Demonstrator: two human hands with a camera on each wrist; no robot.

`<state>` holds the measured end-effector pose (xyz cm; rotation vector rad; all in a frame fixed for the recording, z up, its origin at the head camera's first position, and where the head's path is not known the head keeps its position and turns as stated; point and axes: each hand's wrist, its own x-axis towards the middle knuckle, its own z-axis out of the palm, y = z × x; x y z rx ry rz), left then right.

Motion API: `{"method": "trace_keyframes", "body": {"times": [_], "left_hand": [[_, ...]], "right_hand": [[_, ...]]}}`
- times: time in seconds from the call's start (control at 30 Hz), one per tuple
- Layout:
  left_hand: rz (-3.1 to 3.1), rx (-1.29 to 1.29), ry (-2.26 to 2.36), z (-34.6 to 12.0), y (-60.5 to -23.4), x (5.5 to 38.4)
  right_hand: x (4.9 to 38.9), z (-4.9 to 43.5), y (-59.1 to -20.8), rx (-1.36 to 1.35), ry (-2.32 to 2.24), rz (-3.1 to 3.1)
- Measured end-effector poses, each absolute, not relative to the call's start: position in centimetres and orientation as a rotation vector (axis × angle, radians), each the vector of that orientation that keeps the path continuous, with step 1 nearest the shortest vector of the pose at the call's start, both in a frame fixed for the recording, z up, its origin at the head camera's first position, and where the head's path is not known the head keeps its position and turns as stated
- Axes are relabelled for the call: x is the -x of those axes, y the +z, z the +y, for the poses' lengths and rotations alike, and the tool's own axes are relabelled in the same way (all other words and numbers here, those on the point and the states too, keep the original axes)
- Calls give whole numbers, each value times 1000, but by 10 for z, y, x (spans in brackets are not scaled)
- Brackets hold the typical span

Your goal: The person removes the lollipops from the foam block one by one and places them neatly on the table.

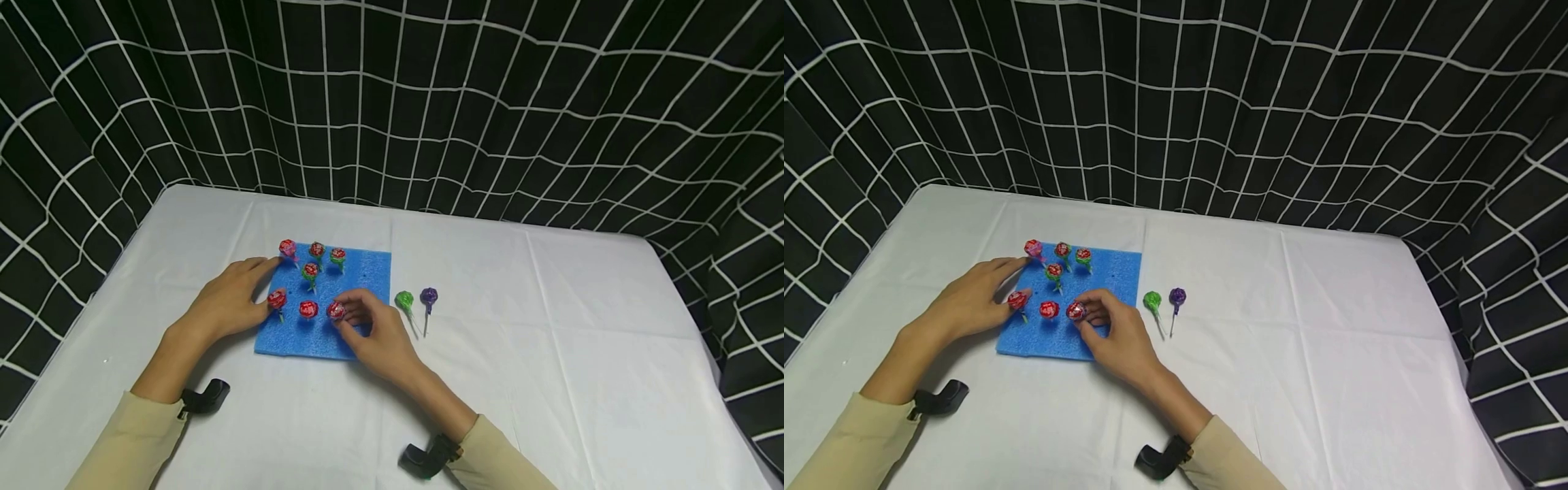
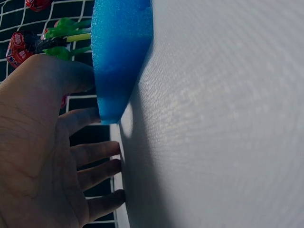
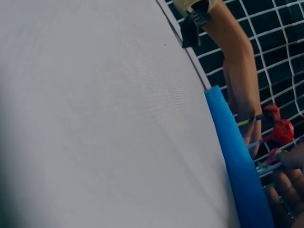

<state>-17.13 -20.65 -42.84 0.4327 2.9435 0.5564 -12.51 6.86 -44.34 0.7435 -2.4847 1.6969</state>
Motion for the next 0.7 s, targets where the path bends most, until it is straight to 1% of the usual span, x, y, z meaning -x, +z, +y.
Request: {"method": "trace_keyframes", "body": {"times": [0.33, 0.7], "left_hand": [[2930, -428, 549, -206, -427, 171], [2914, -424, 571, -205, -428, 171]], "right_hand": [[120, 70, -444, -610, 1788, -2335], [120, 88, -433, -508, 1767, -2271]]}}
